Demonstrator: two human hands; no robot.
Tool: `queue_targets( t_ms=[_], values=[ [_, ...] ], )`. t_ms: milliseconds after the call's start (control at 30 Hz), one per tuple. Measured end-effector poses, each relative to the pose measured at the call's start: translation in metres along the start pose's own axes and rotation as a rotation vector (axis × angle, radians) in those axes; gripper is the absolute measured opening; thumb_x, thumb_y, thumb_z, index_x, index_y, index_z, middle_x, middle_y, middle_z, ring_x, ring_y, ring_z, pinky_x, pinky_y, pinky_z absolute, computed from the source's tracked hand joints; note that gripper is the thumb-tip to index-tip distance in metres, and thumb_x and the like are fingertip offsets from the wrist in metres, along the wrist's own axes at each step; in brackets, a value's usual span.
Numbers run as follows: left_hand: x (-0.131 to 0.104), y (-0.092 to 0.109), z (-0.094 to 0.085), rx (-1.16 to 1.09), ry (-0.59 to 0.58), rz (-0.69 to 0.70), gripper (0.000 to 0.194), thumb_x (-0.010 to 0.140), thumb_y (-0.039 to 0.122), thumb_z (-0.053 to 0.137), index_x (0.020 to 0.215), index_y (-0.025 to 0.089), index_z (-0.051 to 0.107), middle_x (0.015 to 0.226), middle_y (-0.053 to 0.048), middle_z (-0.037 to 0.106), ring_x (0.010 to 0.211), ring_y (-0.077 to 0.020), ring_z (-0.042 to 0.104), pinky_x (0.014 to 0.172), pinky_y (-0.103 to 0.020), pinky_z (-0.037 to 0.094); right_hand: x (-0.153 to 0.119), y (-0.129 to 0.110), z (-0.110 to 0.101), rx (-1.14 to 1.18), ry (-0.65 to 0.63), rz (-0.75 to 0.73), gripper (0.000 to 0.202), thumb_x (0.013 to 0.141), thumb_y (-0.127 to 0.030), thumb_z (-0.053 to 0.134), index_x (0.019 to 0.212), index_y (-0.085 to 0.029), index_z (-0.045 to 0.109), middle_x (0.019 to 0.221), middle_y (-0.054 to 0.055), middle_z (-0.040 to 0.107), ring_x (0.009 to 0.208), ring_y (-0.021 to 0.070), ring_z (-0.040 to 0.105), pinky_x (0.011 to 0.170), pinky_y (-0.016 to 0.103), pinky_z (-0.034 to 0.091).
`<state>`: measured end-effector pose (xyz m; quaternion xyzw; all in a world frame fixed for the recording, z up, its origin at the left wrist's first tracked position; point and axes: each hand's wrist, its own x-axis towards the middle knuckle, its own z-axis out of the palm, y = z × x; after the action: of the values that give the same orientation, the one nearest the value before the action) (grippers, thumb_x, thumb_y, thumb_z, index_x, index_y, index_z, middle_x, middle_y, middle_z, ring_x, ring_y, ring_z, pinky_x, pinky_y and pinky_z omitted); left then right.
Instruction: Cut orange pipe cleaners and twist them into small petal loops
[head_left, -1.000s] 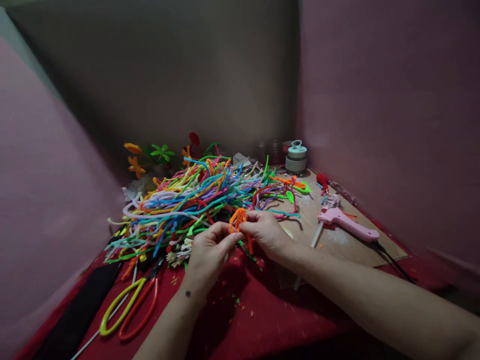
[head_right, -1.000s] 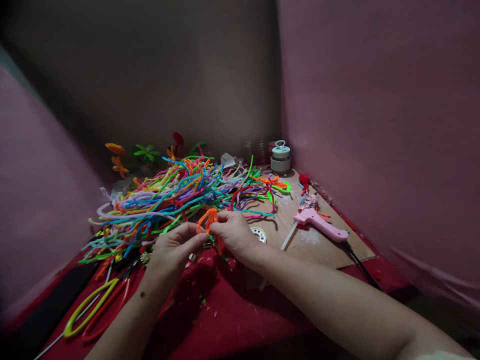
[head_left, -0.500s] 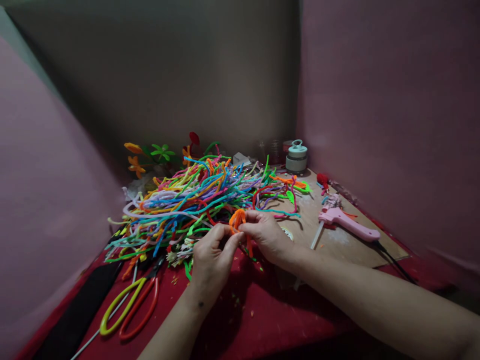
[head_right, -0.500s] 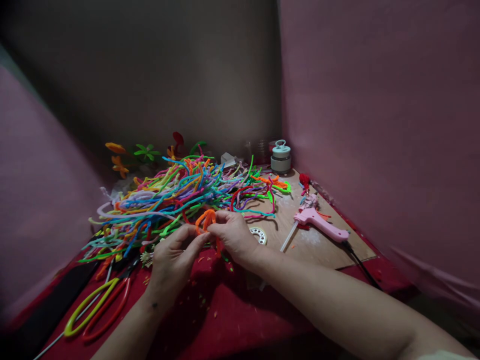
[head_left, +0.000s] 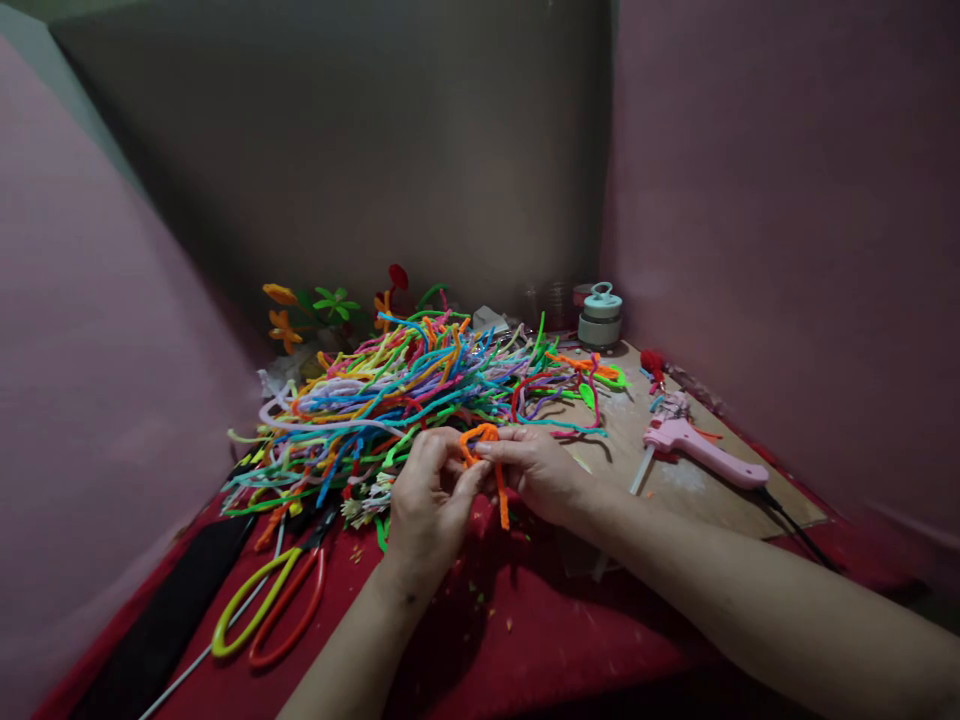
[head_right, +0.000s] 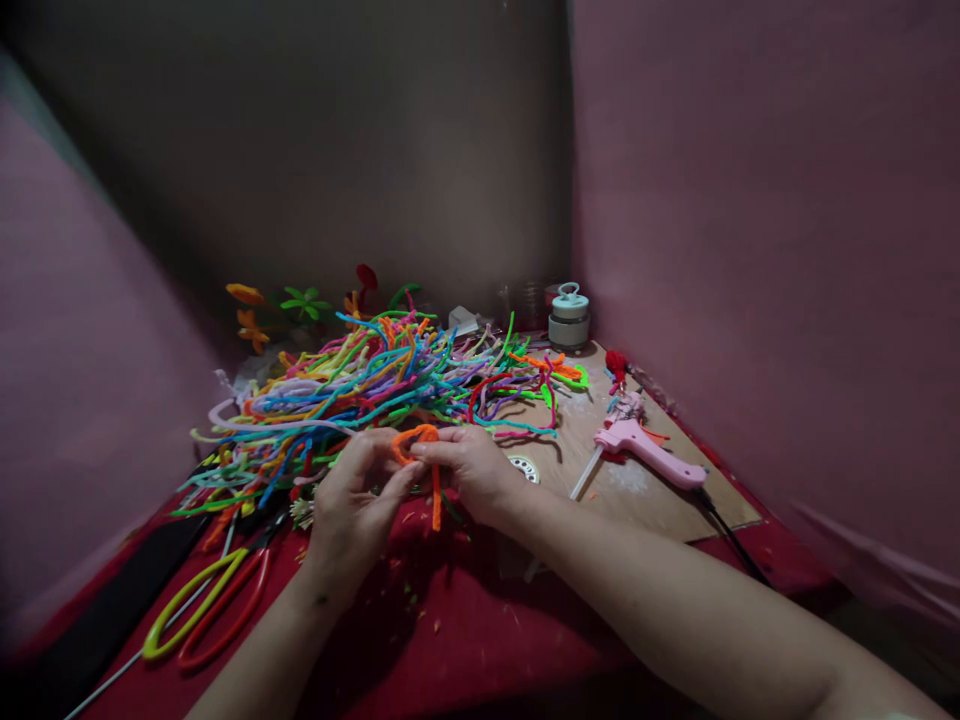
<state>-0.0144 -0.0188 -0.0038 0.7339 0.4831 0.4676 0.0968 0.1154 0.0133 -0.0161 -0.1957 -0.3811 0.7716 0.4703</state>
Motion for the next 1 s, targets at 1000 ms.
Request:
queue_targets(
  t_ms=[1000],
  values=[
    [0.012,-0.003,-0.019,-0.775,-0.556,-0.59,0.067,0.071,0.016,0.063,0.131,0.025,0.034,0.057,0.005,0.052,0.037,-0.0095,0.049,0.03,-0.018,0.04,0.001,-0.013,-0.001,0.146,0.195,0.174,0.004,0.068,-0.007,0.055,0.069,-0.011,0.055,0.046,-0.003,0.049,0.038,0.0058,0.042,0.037,0.017,0.034]
  ],
)
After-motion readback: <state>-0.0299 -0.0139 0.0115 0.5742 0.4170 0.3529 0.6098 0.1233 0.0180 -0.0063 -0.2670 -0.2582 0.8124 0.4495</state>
